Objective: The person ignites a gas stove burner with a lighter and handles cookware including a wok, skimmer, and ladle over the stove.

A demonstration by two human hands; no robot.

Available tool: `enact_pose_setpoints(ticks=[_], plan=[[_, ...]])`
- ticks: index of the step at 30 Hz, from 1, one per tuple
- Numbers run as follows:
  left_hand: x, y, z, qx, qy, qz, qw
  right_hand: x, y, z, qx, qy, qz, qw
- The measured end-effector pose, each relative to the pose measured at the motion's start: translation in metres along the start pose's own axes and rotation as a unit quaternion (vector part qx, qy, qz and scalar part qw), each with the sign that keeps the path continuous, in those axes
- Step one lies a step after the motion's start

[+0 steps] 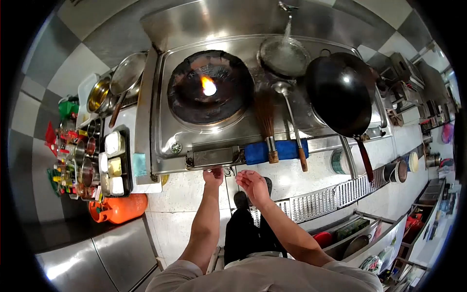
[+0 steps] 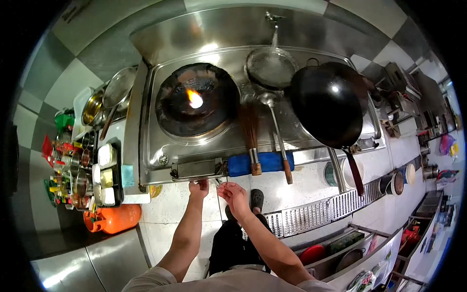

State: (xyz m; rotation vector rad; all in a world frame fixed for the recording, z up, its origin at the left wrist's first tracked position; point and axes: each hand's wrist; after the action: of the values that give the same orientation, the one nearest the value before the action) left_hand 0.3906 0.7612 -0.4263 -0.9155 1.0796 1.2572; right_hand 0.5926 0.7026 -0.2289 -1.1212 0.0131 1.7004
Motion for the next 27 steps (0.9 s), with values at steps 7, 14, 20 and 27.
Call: enact_pose_setpoints(ticks=[7,14,20,27], plan=[[-0.016,-0.013,-0.016,0.124,0.044,0.006,0.991,-0.005,-0.036,-0.046,-0.194,0.055,-0.209,0.957],[-0.097,-0.088,-0.056,0.415,-0.027,-0.041,0.908,-0.002,-0.137,-0.099,-0.517,0.268,-0.551,0.598],[-0.196,-0.18,0.03,0.397,-0.205,0.031,0.894,0.009,-0.153,-0.095,-0.481,0.293,-0.531,0.633],[-0.212,-0.228,0.065,0.321,-0.202,0.119,0.918,0.023,-0.165,-0.12,-0.348,0.077,-0.381,0.853]])
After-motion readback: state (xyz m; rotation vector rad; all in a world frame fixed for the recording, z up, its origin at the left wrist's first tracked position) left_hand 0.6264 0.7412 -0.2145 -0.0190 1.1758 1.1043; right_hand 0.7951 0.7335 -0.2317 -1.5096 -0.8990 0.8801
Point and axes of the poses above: each hand's wrist, its own x-axis towards the middle knuckle, its own z-axis out of the palm, y = z × x, and after that the axes turned 11 degrees about y, right-handed
